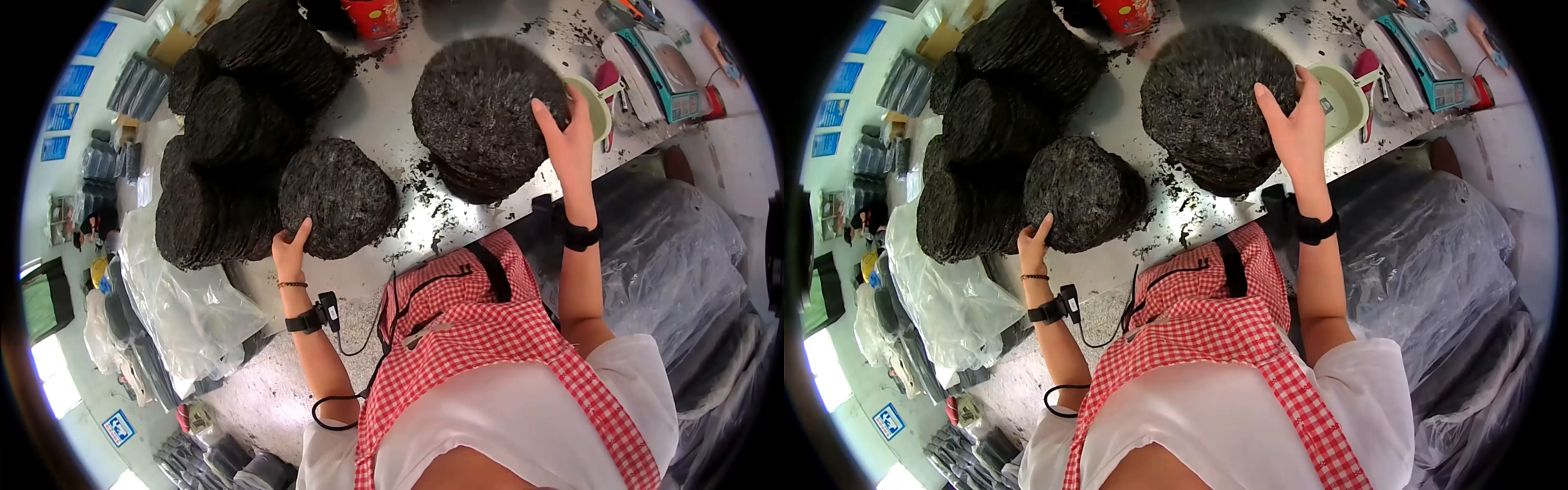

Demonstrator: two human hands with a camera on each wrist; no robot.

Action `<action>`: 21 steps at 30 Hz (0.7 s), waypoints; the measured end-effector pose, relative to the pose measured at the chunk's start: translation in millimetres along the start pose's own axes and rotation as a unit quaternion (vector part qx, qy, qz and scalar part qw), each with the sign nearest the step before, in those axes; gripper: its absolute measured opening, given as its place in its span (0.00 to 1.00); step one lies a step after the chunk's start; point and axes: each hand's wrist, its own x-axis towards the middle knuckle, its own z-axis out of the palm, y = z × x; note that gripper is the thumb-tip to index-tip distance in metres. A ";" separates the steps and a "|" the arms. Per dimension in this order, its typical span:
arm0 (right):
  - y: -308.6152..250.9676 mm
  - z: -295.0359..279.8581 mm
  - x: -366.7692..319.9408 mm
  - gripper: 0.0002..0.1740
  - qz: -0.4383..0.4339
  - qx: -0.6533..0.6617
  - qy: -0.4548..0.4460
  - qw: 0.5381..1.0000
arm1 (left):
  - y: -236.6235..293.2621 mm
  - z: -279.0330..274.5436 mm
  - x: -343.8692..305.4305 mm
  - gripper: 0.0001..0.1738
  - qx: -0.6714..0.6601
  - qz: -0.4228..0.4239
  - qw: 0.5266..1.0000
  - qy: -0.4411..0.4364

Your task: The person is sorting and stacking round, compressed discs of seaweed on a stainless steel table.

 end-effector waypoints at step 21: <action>-52.9 135.7 -86.1 0.24 0.026 0.326 -0.418 0.847 | 104.2 6.3 -124.0 0.43 -0.301 0.378 0.868 -0.109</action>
